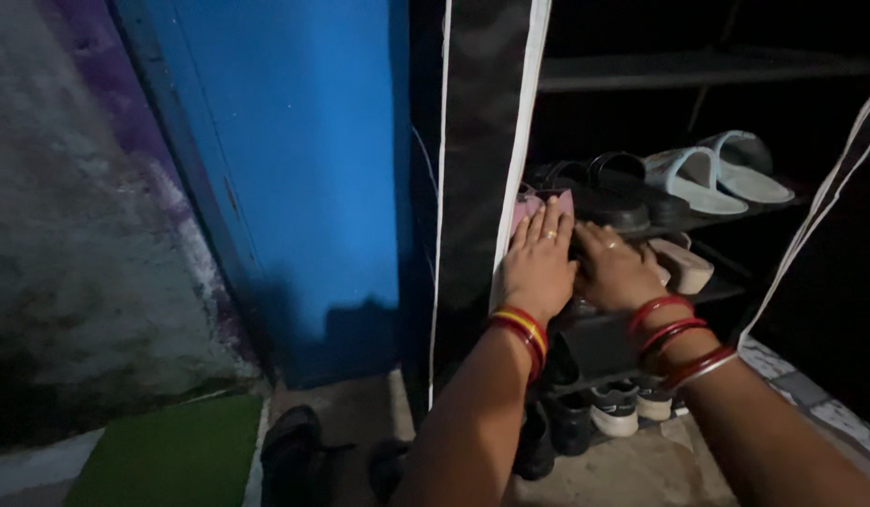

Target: The person opens a black fabric shoe rack, removes a pair of black shoes from the bottom shelf, and places them on the floor. The person then closes the shoe rack cover.

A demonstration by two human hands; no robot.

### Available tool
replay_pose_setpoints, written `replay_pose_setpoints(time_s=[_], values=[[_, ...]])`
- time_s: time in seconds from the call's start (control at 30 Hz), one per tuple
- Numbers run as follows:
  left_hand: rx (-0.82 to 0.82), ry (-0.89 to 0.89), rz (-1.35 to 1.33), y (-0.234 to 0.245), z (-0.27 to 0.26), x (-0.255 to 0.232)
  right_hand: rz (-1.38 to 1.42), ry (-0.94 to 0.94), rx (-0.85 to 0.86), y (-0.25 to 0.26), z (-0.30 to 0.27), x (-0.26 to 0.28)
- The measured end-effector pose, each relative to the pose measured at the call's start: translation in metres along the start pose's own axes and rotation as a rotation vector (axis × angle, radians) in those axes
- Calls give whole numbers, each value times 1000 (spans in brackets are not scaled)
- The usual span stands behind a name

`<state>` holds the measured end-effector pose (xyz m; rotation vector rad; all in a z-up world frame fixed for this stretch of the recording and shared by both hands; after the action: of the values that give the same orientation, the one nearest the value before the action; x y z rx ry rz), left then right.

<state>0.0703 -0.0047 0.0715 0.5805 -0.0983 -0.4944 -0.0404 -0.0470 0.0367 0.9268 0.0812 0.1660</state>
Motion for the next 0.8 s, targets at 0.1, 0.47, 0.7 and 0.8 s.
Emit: replay_pose_setpoints(time_s=[0.1, 0.47, 0.7, 0.8], values=[[-21, 32, -84, 1, -4, 4, 95, 20, -69, -3, -3, 4], [-36, 27, -77, 4, -10, 6, 156, 10, -21, -3, -16, 6], [-33, 3, -90, 15, -14, 1, 87, -87, 29, 3, -36, -13], [-35, 15, -102, 19, -13, 1, 72, -77, -2, 11, -42, -14]])
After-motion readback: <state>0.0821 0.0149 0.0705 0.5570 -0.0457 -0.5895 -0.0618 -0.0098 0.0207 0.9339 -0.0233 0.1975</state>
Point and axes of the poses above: each hand's wrist, its own z-axis towards the middle knuckle, its own y-axis out of the back of the hand, x = y × z, the point moved 10 cm from there along z, towards the middle knuckle, and after that the axes turned 12 degrees about -x, right-handed, at the moved point
